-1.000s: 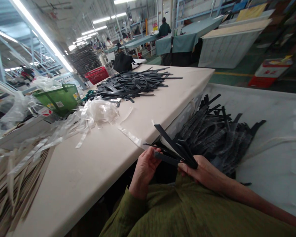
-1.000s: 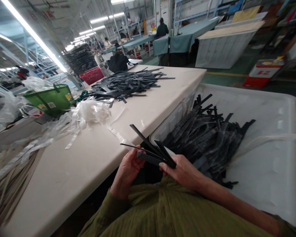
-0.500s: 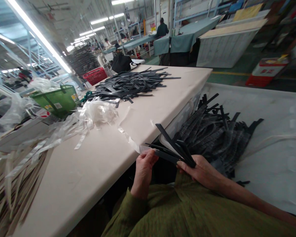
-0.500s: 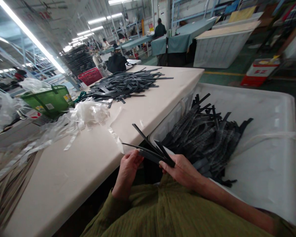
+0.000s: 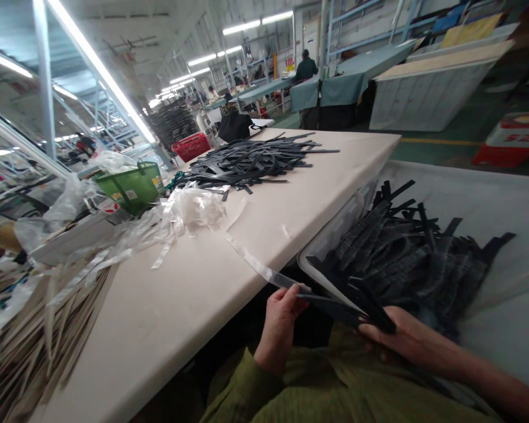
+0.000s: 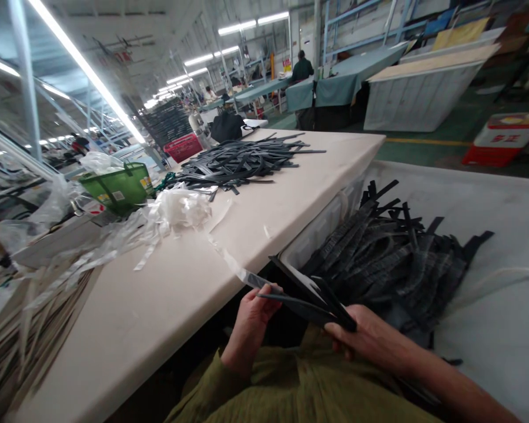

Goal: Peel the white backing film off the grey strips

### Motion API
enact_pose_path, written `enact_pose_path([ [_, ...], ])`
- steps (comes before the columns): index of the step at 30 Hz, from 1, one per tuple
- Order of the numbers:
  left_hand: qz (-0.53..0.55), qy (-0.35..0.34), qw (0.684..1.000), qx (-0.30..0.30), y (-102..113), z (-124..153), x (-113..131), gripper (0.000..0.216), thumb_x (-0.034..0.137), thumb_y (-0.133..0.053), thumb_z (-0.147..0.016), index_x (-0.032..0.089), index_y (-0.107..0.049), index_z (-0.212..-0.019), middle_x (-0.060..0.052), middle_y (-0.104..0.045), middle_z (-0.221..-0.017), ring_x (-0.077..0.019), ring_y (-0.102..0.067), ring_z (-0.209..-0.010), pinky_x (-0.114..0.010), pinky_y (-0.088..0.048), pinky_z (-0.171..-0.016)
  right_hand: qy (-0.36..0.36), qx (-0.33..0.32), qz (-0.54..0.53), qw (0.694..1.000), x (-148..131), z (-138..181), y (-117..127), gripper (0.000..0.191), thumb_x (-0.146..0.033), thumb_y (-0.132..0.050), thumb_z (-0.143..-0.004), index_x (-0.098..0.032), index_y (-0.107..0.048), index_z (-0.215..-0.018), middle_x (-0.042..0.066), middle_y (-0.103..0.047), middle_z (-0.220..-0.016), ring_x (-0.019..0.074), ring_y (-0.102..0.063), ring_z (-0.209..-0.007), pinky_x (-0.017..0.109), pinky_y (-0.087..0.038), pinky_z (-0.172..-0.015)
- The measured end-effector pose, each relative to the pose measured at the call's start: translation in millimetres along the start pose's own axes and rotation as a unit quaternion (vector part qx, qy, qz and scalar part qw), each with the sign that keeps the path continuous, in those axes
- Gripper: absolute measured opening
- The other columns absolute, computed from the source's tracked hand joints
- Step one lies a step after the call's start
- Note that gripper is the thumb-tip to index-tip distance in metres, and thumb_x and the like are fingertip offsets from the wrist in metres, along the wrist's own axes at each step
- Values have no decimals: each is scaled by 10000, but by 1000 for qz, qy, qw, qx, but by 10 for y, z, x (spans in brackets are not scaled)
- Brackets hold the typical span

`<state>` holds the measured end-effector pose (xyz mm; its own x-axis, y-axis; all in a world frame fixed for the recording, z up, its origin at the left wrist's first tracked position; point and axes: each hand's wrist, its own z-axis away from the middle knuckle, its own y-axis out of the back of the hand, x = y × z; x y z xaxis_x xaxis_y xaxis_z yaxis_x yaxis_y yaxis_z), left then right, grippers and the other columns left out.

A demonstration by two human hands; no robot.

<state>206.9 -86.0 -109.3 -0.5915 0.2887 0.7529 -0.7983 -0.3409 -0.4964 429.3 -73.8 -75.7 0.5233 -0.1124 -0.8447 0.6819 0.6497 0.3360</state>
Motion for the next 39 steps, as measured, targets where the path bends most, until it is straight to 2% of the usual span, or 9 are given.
enact_pose_path([
  [6, -59, 33, 987, -145, -225, 54, -253, 429, 487, -825, -712, 77, -777, -828, -98, -730, -787, -166, -626, -699, -294, -489, -737, 61, 53, -11, 997, -52, -107, -110, 485, -611, -489, -887, -192, -612, -677, 39, -653, -619, 207, -632, -582, 291, -489, -556],
  [10, -45, -9, 994, -98, -217, -103, -84, 403, 471, -836, -706, 93, -778, -833, -104, -735, -861, -173, -639, -784, -286, -491, -791, 42, 35, 13, 998, 103, -12, -8, 492, -593, -499, -901, -170, -692, -739, 64, -710, -672, 228, -668, -641, 292, -507, -602],
  [13, -39, 3, 996, -79, -197, -175, -49, 429, 486, -857, -672, 100, -781, -842, -107, -739, -882, -170, -643, -790, -285, -495, -793, 6, 33, 33, 999, 330, 154, 52, 534, -634, -538, -880, -178, -682, -642, 66, -709, -638, 214, -657, -608, 274, -497, -583],
  [16, -50, 38, 991, -121, -276, -111, -209, 443, 469, -870, -660, 85, -783, -863, -117, -744, -866, -165, -640, -748, -283, -491, -757, -19, 54, 0, 998, 323, 173, 20, 589, -706, -524, -855, -182, -668, -628, 60, -684, -588, 204, -637, -554, 268, -480, -524],
  [19, -47, 40, 981, -182, -376, -25, -323, 445, 478, -834, -705, 62, -784, -855, -124, -738, -809, -170, -630, -706, -296, -487, -745, 14, 84, -27, 996, 123, 49, -16, 616, -730, -508, -847, -180, -668, -620, 59, -678, -578, 214, -652, -567, 283, -503, -564],
  [22, -57, 1, 987, -148, -367, -68, -206, 439, 485, -836, -701, 73, -786, -846, -117, -740, -816, -178, -631, -732, -298, -481, -762, 41, 74, -32, 996, 55, 13, 2, 611, -728, -519, -841, -172, -705, -668, 68, -706, -623, 224, -676, -610, 288, -518, -601],
  [26, -56, -26, 995, -74, -267, -194, -15, 432, 488, -861, -665, 95, -785, -828, -111, -743, -858, -177, -636, -776, -290, -483, -782, 1, 34, -29, 999, 272, 168, 1, 615, -759, -546, -798, -184, -697, -643, 76, -712, -613, 211, -665, -569, 266, -503, -541],
  [34, -45, 26, 983, -173, -350, -8, -381, 412, 456, -832, -712, 66, -786, -836, -114, -732, -778, -172, -632, -691, -299, -489, -742, 37, 76, -29, 996, 160, -30, -58, 589, -710, -539, -838, -178, -675, -624, 61, -689, -599, 231, -676, -605, 283, -517, -595],
  [39, -31, -12, 998, -53, -239, -125, -262, 465, 513, -879, -624, 90, -777, -789, -102, -726, -807, -169, -623, -742, -281, -484, -732, 19, 29, -15, 999, 516, 116, -53, 610, -711, -486, -873, -175, -726, -709, 82, -733, -670, 227, -692, -631, 268, -517, -586],
])
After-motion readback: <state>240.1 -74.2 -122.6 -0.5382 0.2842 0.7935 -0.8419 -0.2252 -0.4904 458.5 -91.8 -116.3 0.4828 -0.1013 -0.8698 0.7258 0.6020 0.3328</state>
